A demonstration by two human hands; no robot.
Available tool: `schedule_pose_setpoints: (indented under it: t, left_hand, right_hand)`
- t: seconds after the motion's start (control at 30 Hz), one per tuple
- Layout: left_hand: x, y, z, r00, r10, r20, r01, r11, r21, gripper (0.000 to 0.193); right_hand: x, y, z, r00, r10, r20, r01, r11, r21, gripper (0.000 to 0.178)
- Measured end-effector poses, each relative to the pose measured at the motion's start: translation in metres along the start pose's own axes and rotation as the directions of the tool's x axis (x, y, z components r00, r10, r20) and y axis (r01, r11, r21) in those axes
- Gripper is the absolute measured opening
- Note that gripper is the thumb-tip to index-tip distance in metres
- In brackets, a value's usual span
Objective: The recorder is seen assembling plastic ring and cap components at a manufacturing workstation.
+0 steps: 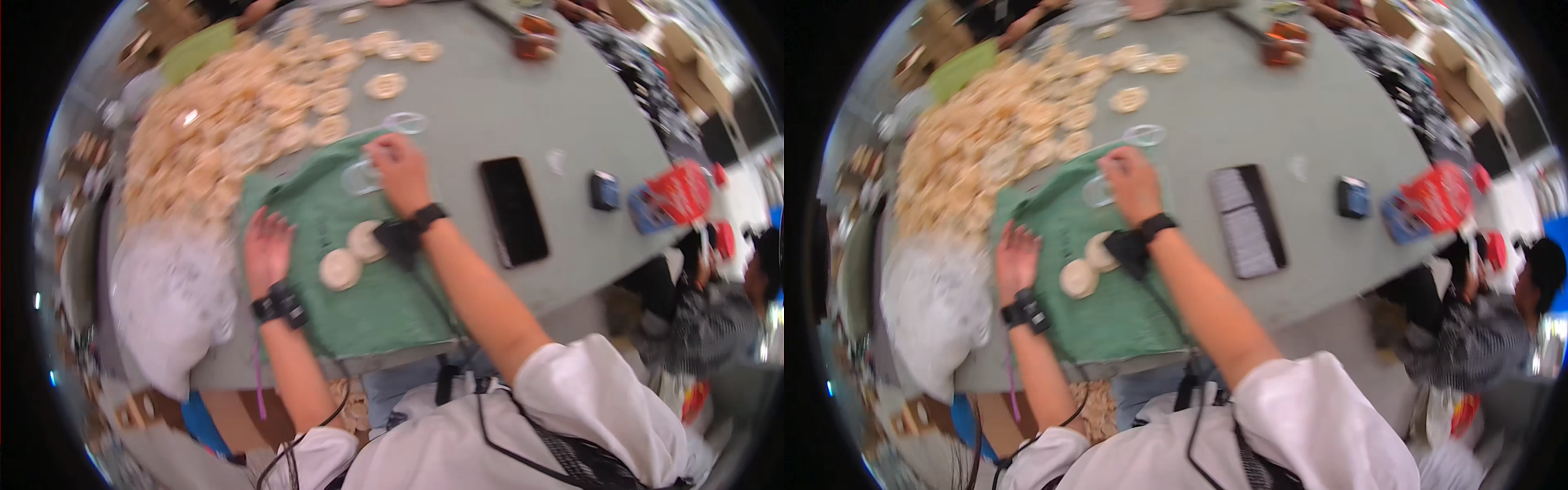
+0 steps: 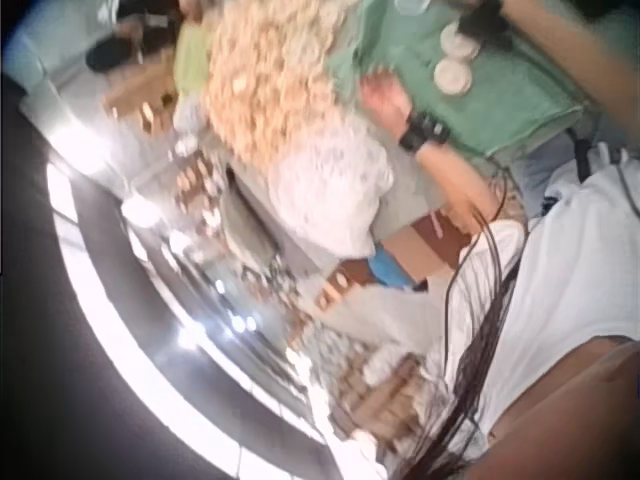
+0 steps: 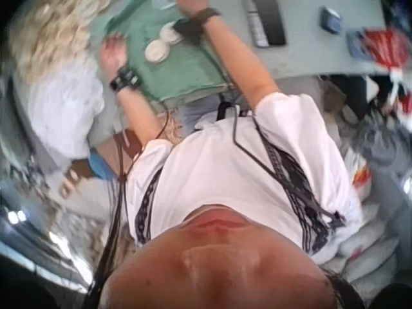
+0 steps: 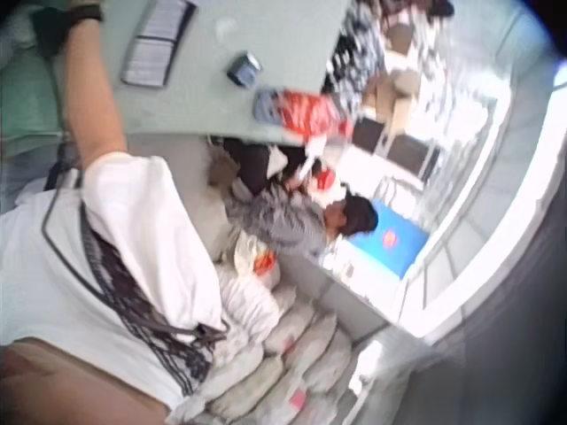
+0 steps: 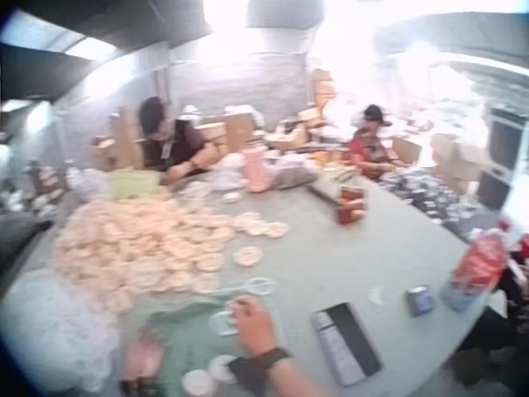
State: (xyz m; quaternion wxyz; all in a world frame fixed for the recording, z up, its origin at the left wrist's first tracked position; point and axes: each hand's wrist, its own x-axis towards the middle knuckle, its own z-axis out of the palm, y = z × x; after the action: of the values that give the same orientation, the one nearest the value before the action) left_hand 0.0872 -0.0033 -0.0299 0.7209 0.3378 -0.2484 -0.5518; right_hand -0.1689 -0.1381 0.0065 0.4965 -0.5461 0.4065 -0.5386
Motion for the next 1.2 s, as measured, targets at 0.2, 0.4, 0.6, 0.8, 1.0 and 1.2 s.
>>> schedule_pose_setpoints:
  t: [0.2, 0.4, 0.6, 0.8, 1.0, 1.2]
  left_hand:
    - [-0.011, 0.005, 0.041, 0.998, 0.055, 0.018, -0.057, 0.991, 0.121, 0.038]
    - [-0.018, 0.008, 0.063, 0.999, 0.046, 0.001, -0.043, 0.931, 0.362, 0.038]
    - [-0.018, 0.003, 0.086, 0.963, 0.091, 0.252, -0.216, 0.821, 0.529, 0.034]
    - [-0.020, -0.007, 0.097, 0.975, -0.065, 0.211, -0.071, 0.814, 0.577, 0.021]
    - [-0.026, -0.007, 0.097, 0.964, -0.059, 0.261, -0.117, 0.786, 0.607, 0.014]
    - [-0.027, -0.008, 0.104, 0.918, -0.135, 0.373, -0.283, 0.436, 0.854, 0.016]
  right_hand:
    - [-0.003, -0.010, -0.001, 0.949, -0.312, 0.041, 0.312, 0.919, -0.243, 0.014]
    - [-0.008, -0.021, 0.004, 0.957, 0.125, 0.261, -0.180, 0.963, 0.200, 0.013]
    - [-0.016, -0.028, 0.006, 0.891, 0.133, 0.435, -0.224, 0.961, 0.164, 0.013]
    - [-0.034, -0.045, 0.012, 0.840, 0.070, 0.538, -0.118, 0.992, 0.055, 0.013]
    - [-0.037, -0.067, -0.014, 0.767, 0.176, 0.617, -0.001, 0.962, -0.273, 0.020]
    - [-0.056, -0.070, -0.041, 0.736, 0.292, 0.611, 0.009, 0.898, -0.441, 0.022]
